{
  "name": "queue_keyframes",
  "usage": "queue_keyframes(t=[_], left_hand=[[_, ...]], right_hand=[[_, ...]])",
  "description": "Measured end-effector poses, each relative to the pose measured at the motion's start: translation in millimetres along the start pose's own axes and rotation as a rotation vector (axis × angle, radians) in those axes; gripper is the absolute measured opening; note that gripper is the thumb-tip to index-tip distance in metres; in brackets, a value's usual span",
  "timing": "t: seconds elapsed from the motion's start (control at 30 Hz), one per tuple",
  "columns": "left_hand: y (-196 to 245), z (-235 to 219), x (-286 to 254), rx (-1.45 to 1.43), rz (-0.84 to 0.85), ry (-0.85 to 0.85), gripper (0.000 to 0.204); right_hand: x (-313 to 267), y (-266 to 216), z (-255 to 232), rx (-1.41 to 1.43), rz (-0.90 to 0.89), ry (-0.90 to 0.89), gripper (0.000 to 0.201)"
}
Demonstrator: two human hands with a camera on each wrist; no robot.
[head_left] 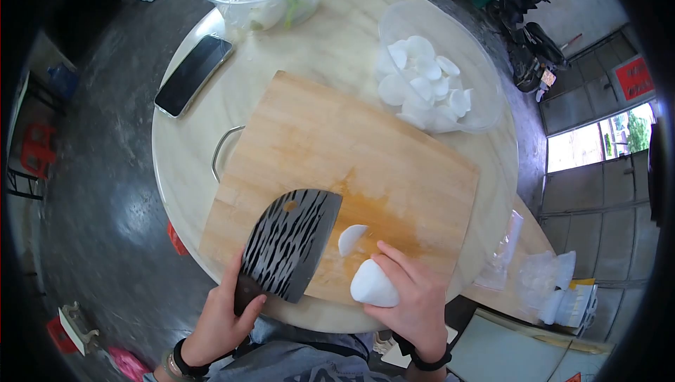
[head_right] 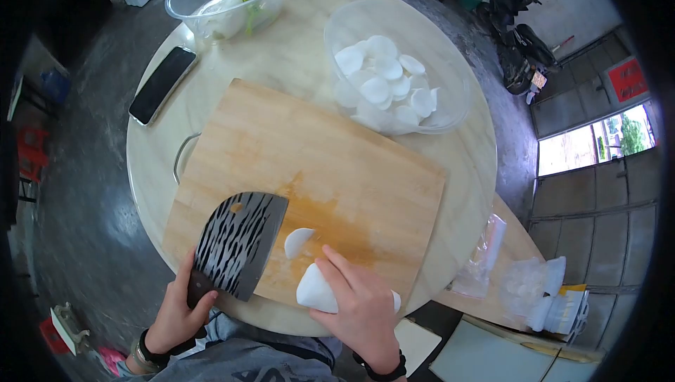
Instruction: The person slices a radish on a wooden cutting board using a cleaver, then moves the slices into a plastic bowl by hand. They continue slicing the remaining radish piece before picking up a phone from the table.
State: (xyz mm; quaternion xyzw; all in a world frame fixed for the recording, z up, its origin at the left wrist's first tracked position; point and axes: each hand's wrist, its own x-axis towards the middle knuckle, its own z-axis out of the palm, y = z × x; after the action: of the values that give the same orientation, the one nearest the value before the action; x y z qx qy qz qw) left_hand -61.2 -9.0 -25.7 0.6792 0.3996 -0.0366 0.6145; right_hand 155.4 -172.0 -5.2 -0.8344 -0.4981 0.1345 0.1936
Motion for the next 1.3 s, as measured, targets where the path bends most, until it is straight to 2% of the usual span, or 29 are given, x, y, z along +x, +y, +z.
queue_keyframes(t=[0.1,0.17,0.23,0.27,0.33,0.37,0.5,0.57,0.63,0.7,0.77,0.9,0.93,1.0,1.07,1.13,1.2,1.23,1.3], left_hand=[[-6,11,-3,0.028,0.082,-0.049,0.074],[5,15,-4,0.037,0.052,-0.089,0.075],[8,18,-2,0.056,0.097,-0.173,0.076],[1,23,1,0.078,0.228,-0.135,0.075],[4,24,4,0.136,0.281,-0.114,0.075],[6,24,5,0.187,0.329,-0.095,0.074],[13,15,8,0.185,0.345,-0.120,0.074],[17,10,6,0.166,0.267,-0.136,0.073],[22,7,3,0.167,0.260,-0.127,0.072],[28,1,0,0.077,-0.063,-0.221,0.072],[21,4,0,0.071,-0.012,-0.213,0.072],[14,10,6,0.114,0.155,-0.224,0.071],[14,12,7,0.115,0.156,-0.224,0.071],[14,18,8,0.038,0.057,-0.288,0.071],[12,20,11,-0.021,0.052,-0.306,0.070],[10,20,14,-0.072,0.057,-0.322,0.069],[7,17,11,-0.305,-0.057,-0.356,0.068],[6,15,11,-0.296,-0.045,-0.348,0.068],[6,13,10,-0.481,-0.016,-0.270,0.070]], right_hand=[[1,4,-4,0.052,-0.050,-0.056,0.062],[1,7,-6,0.077,-0.077,-0.076,0.062],[2,7,-6,0.064,-0.095,-0.117,0.061],[2,8,-7,0.067,-0.096,-0.110,0.061],[2,9,-8,0.063,-0.095,-0.116,0.060],[1,10,-9,0.065,-0.092,-0.108,0.060],[-7,12,-9,0.116,-0.068,0.011,0.061],[-11,12,-8,0.149,-0.034,0.057,0.062],[-14,10,-7,0.031,0.166,-0.041,0.062],[-16,12,-5,0.060,0.182,-0.024,0.061],[-17,13,-4,0.086,0.195,-0.013,0.061],[-16,14,-5,0.060,0.063,0.019,0.062],[-16,15,-5,0.047,0.020,0.029,0.063],[-16,15,-6,0.044,0.024,0.032,0.064],[-18,16,-8,0.043,0.027,0.037,0.064],[-21,18,-11,0.101,0.042,0.111,0.065],[-28,16,-19,0.126,0.078,0.183,0.065],[-31,17,-21,0.149,0.117,0.247,0.065],[-33,20,-23,0.176,0.113,0.313,0.063]])
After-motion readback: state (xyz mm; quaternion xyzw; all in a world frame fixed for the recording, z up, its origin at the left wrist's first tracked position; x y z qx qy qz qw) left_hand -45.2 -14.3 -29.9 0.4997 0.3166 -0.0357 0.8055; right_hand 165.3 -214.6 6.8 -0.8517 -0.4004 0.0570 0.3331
